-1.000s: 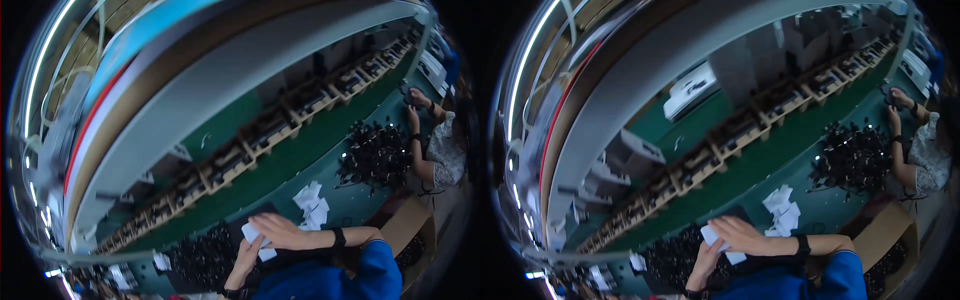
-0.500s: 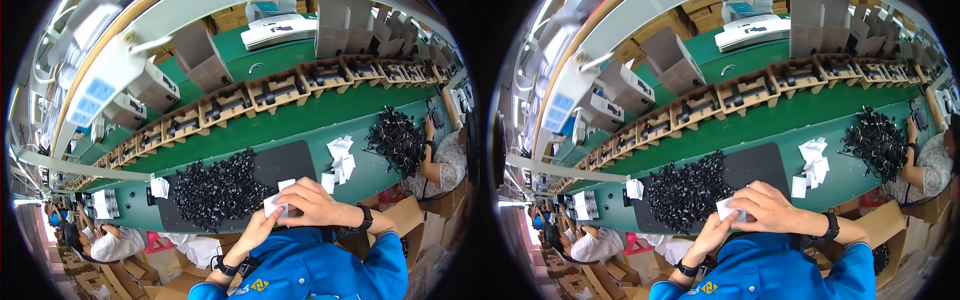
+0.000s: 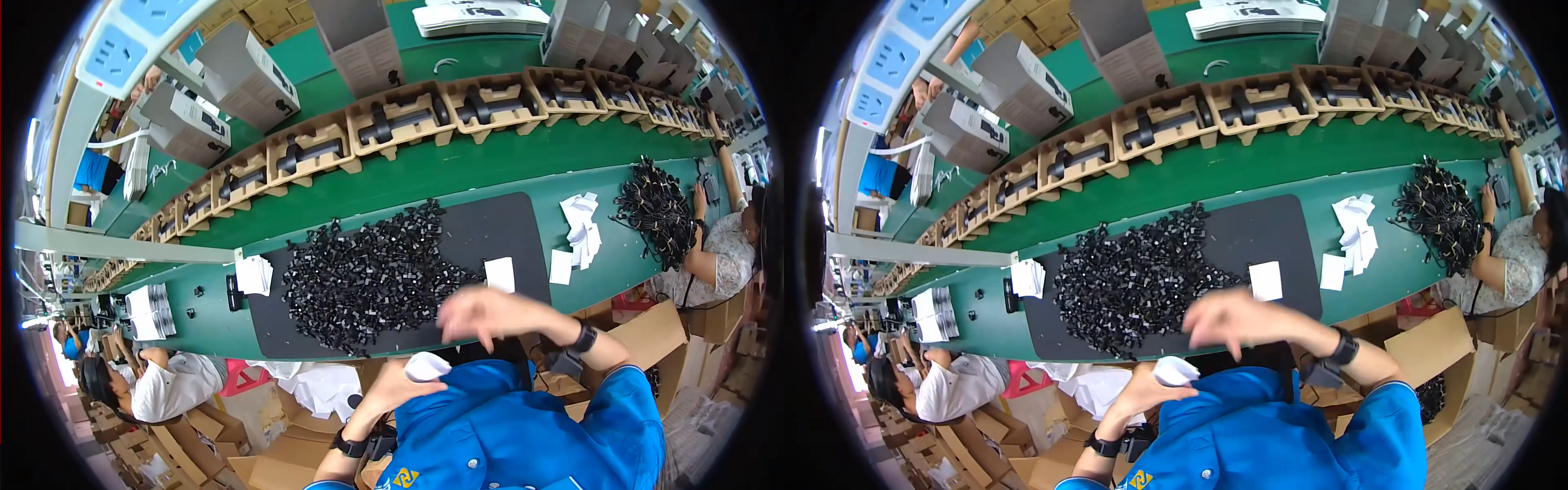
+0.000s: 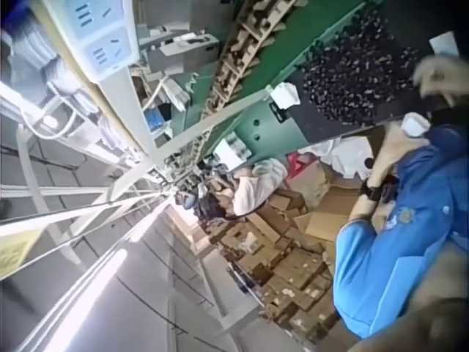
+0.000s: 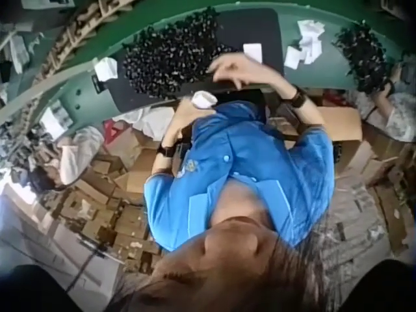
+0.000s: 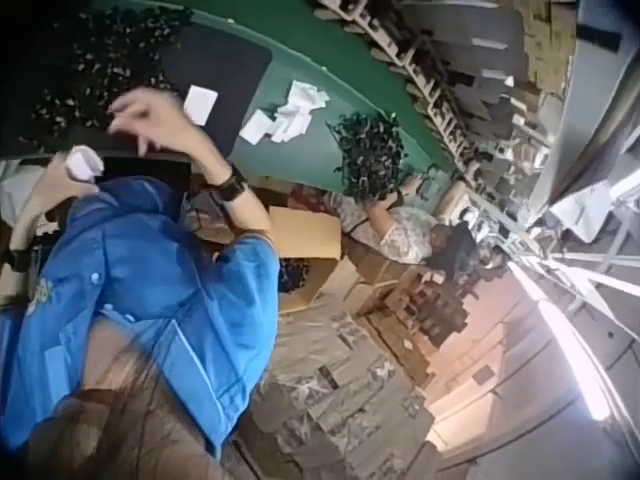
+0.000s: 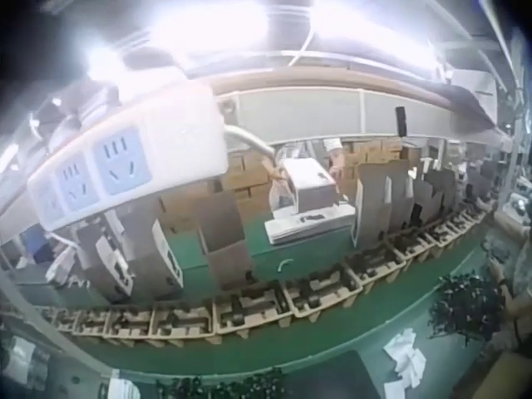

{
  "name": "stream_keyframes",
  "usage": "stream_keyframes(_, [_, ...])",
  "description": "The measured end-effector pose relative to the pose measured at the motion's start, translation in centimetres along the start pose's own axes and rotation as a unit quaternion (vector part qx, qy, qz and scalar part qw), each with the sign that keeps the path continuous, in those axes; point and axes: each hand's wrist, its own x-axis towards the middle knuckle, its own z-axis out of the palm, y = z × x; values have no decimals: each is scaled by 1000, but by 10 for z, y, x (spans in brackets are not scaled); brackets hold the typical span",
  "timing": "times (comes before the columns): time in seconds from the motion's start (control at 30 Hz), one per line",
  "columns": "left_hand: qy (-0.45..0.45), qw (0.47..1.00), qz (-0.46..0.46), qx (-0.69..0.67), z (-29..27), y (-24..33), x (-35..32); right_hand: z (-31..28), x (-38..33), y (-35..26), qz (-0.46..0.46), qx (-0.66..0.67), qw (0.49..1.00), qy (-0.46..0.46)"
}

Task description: The person picks up a small white paper and a black plastic piece, folds the paper around the piece, and places the wrapped item into a cardboard tray. They repeat this process multiple times, occasionally picking up more papers from a shelf.

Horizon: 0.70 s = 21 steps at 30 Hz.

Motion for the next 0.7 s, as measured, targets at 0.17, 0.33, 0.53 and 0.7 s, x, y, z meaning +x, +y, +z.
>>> stream_keyframes(0.17, [85, 995, 48, 33, -29, -18, -29, -85, 80, 110, -35, -511, 794, 328])
stream_keyframes(0.33, [107, 985, 71, -119, -36, -11, -31, -107, 153, 96, -98, -614, 704, 344])
stream_keyframes(0.53, [137, 952, 274, 27, -53, 10, -27, -120, 167, 97, -17, -619, 745, 248])
stream_keyframes(0.7, [133, 907, 370, 154, -56, 33, -23, -126, 145, 119, -75, -605, 709, 355])
